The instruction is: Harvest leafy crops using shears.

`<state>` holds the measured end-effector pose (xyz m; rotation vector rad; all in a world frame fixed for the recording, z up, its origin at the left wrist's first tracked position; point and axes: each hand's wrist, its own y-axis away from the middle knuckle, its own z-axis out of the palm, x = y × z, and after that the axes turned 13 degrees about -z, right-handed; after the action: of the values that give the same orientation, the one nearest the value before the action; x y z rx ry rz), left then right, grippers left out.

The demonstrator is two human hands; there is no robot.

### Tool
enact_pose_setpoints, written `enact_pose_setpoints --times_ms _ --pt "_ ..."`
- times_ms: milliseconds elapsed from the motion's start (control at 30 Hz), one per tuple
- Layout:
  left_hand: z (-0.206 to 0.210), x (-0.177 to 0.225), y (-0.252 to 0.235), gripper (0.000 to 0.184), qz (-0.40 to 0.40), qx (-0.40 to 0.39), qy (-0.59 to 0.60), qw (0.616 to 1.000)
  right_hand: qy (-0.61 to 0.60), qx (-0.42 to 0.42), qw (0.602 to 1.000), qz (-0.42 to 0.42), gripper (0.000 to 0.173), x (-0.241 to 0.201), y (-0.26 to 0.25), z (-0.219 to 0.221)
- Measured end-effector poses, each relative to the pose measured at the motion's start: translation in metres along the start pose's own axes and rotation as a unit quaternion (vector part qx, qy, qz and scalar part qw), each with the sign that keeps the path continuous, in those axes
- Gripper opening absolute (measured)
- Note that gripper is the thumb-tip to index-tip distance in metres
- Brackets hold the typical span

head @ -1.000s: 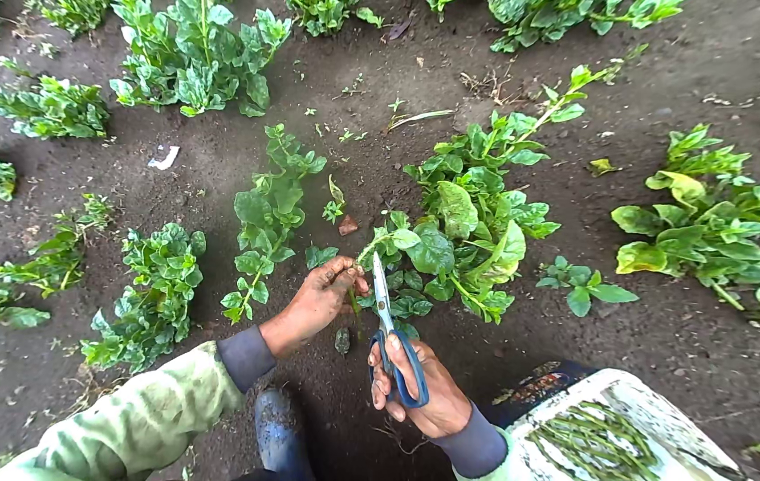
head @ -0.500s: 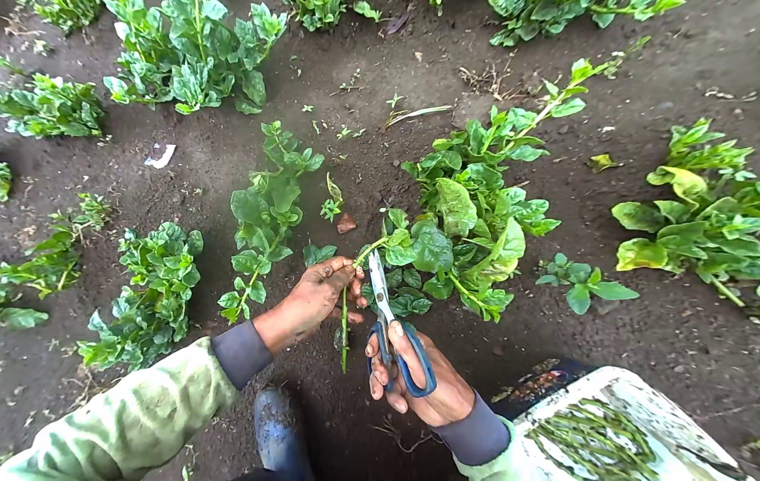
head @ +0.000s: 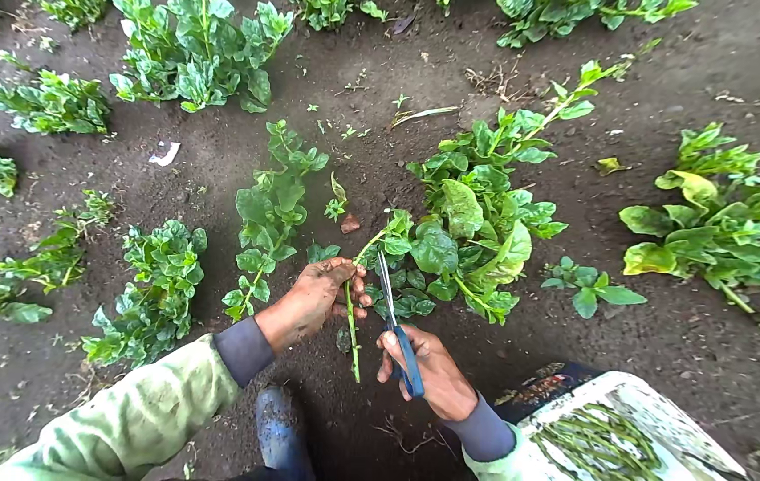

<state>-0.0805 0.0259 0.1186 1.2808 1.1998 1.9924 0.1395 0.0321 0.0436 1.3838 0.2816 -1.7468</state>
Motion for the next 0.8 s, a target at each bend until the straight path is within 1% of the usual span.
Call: enact_pose_setpoints --times_ms 100,233,467,533,633,700,733,800 --pt "-0.001 -0.001 0.001 0.025 -0.001 -0.006 0.000 1.000 0.059 0.006 0.998 -0.006 0.034 -0.008 -0.007 0.000" --pt "-0.003 -0.003 0.004 0.025 0.004 -0.019 -0.008 1.000 0.085 0.008 0.996 -0.029 0.036 -0.015 -0.017 -0.003" --pt "-0.008 -0.011 0.008 0.025 0.001 -0.013 0.008 1.000 0.099 -0.002 0.995 0.001 0.033 -0.016 -0.020 -0.003" --pt "-0.009 -0.024 0.007 0.025 -0.010 0.016 0.017 1.000 0.091 -0.005 0.996 0.028 0.033 -0.010 -0.019 -0.002" --pt "-0.015 -0.052 0.003 0.026 -0.017 0.111 0.023 0.993 0.084 -0.006 0.993 0.079 0.034 0.006 -0.009 0.000" --pt "-0.017 -0.062 0.004 0.024 0.007 0.146 -0.009 0.989 0.057 0.002 0.991 0.120 0.035 0.022 0.003 0.003" --pt "-0.016 -0.063 0.007 0.024 0.038 0.143 -0.041 0.988 0.045 0.002 0.989 0.141 0.035 0.031 0.009 0.005" --pt "-0.007 -0.054 0.018 0.023 0.112 0.103 -0.123 0.981 0.034 -0.022 0.984 0.175 0.038 0.047 0.020 0.012"
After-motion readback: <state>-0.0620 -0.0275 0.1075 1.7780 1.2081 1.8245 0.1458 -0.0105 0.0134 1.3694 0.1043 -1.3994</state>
